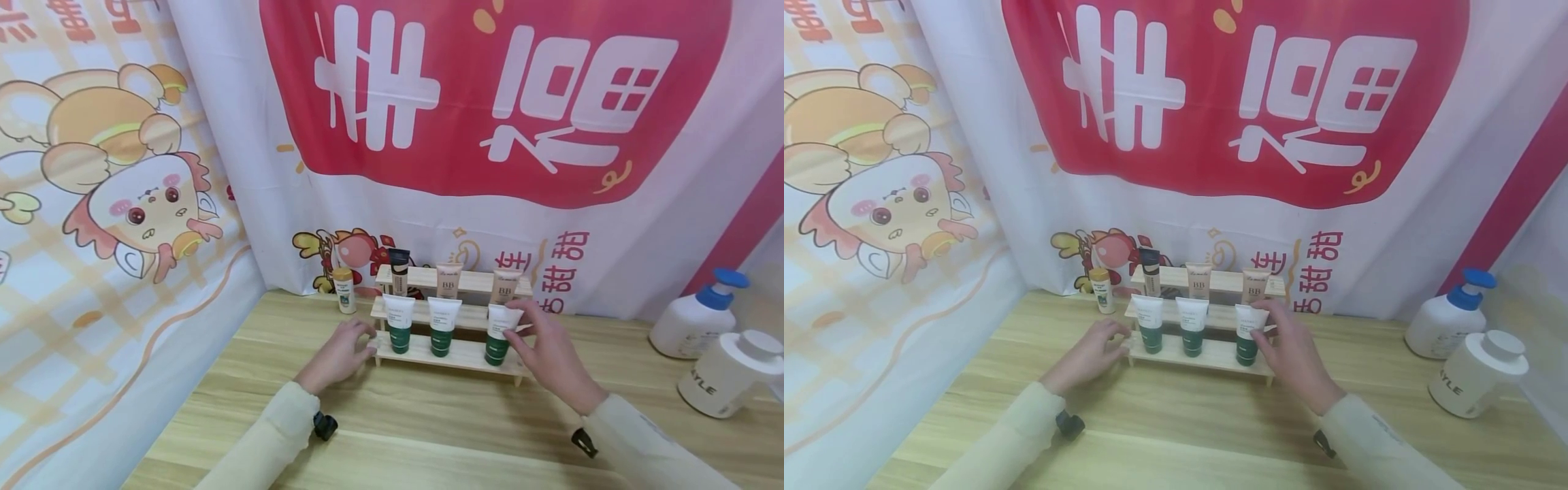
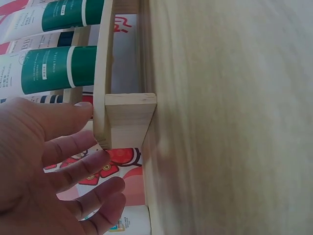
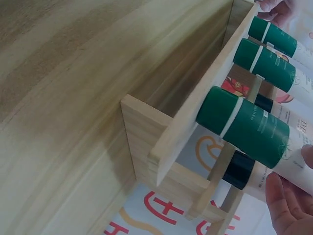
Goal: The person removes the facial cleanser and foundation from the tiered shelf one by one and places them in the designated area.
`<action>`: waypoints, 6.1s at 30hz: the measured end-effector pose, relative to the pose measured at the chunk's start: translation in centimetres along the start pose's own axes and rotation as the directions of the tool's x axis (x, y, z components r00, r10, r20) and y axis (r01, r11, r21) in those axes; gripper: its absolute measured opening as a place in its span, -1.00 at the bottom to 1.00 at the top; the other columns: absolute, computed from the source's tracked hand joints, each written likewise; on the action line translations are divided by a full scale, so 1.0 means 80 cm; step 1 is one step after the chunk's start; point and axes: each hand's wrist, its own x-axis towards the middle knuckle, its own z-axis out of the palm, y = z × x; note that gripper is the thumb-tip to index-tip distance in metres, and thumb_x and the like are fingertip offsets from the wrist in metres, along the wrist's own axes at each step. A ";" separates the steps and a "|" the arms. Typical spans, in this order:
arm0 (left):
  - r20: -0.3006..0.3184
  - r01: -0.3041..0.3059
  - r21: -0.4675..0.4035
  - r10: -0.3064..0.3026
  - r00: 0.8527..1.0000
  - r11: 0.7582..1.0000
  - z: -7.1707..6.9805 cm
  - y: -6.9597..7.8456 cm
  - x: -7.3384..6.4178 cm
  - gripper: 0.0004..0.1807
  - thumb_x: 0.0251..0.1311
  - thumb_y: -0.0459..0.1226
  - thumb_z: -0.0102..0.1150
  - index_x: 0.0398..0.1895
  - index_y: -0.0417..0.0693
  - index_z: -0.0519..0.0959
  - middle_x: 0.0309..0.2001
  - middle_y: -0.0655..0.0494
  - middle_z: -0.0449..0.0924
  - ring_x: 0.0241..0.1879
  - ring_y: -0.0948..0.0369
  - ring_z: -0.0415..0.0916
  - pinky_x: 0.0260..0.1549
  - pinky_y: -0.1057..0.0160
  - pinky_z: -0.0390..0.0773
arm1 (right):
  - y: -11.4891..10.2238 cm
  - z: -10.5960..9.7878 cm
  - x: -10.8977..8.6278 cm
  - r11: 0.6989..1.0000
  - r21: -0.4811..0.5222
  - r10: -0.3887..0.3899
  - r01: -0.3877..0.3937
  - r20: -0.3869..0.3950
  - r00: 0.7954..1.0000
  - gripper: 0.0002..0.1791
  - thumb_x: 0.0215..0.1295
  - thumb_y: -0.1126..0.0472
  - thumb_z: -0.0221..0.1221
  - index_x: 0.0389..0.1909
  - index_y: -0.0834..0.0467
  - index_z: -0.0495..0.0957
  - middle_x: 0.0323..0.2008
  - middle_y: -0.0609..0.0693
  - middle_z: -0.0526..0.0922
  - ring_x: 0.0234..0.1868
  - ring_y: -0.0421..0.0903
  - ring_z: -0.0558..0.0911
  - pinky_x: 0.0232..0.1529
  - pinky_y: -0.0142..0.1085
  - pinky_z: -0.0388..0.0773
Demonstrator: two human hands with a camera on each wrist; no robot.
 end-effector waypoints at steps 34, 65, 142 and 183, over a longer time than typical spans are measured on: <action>0.016 0.060 -0.026 -0.059 0.998 0.998 0.001 0.000 -0.002 -0.67 0.20 -0.16 0.24 0.01 -0.03 0.53 0.09 0.06 0.42 0.13 0.06 0.32 0.08 0.03 0.40 | 0.085 -0.068 0.015 0.972 -0.092 0.207 -0.216 -0.098 0.973 -0.47 0.21 0.37 0.24 0.19 0.14 0.32 -0.32 0.09 0.55 -0.35 0.00 0.51 -0.47 -0.26 0.47; 0.019 0.083 -0.005 -0.083 0.996 0.997 0.003 0.007 -0.004 -0.68 0.23 -0.17 0.20 0.03 -0.03 0.51 0.07 0.08 0.42 0.09 0.07 0.33 0.05 0.06 0.43 | 0.162 -0.021 0.022 0.958 -0.034 0.283 -0.285 -0.056 0.957 -0.47 0.15 0.57 0.15 0.11 0.24 0.20 -0.24 0.41 0.54 -0.25 0.30 0.56 -0.29 0.14 0.52; 0.005 0.090 0.004 -0.090 0.996 0.996 0.003 0.002 0.001 -0.68 0.21 -0.16 0.23 0.01 0.00 0.52 0.03 0.14 0.45 0.02 0.12 0.33 0.01 0.10 0.44 | -0.044 0.085 0.048 0.979 0.196 -0.061 0.055 0.024 0.998 -0.55 0.19 0.37 0.25 0.08 0.01 0.43 0.01 -0.13 0.51 -0.25 -0.23 0.51 -0.27 -0.33 0.57; -0.002 0.083 0.019 -0.083 0.997 0.996 0.002 0.008 -0.002 -0.72 0.20 -0.19 0.25 -0.05 -0.05 0.54 0.00 0.11 0.47 0.01 0.10 0.33 0.01 0.09 0.41 | 0.096 -0.095 -0.028 0.973 -0.155 0.148 -0.169 -0.135 0.980 -0.54 0.11 0.56 0.21 0.05 0.29 0.39 -0.21 0.22 0.55 -0.27 0.20 0.57 -0.23 0.01 0.52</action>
